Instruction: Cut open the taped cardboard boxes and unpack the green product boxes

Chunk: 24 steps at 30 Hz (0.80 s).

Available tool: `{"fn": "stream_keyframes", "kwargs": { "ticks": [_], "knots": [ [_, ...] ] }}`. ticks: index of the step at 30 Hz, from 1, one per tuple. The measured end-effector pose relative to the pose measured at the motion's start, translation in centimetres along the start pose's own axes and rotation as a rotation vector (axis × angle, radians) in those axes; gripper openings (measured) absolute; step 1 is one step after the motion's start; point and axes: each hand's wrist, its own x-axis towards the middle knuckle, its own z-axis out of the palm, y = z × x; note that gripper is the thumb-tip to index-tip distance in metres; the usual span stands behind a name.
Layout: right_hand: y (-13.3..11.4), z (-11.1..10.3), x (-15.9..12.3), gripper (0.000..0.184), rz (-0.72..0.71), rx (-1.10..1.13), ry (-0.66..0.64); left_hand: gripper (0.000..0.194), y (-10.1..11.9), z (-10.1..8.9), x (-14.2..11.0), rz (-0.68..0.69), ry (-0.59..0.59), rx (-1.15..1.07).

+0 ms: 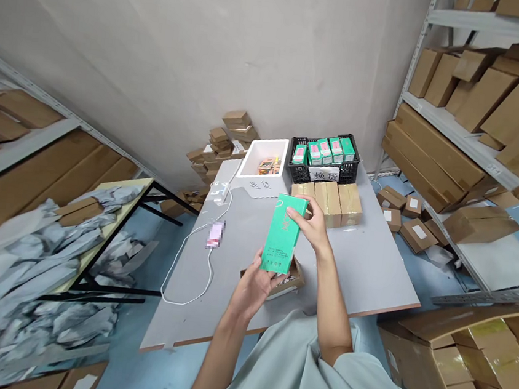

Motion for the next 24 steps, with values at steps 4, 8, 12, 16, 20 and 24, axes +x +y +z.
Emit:
{"fn": "stream_keyframes", "kwargs": {
  "ticks": [4, 8, 12, 16, 20, 24],
  "knots": [
    [0.6, 0.2, 0.4, 0.063, -0.009, -0.041, 0.001, 0.077, -0.4, 0.3, 0.0, 0.129, 0.112, 0.140],
    [0.6, -0.1, 0.4, 0.070, 0.022, -0.040, -0.061, 0.072, -0.5, -0.6, 0.4, 0.099, 0.109, 0.072],
    [0.4, -0.6, 0.4, 0.069, 0.052, 0.016, -0.120, 0.056, 0.1, -1.6, 0.7, -0.076, 0.031, -0.145],
    [0.9, -0.8, 0.7, 0.061, 0.014, 0.036, -0.081, 0.056, 0.2, -1.1, 0.8, -0.106, 0.015, -0.129],
    [1.6, -0.8, 1.1, 0.063, 0.023, -0.024, -0.043, 0.073, -0.2, 0.3, 0.8, 0.097, 0.132, 0.106],
    [1.7, -0.9, 1.2, 0.062, 0.023, -0.055, -0.040, 0.074, -0.6, 0.6, 0.9, 0.157, 0.217, 0.205]
  ]
}}
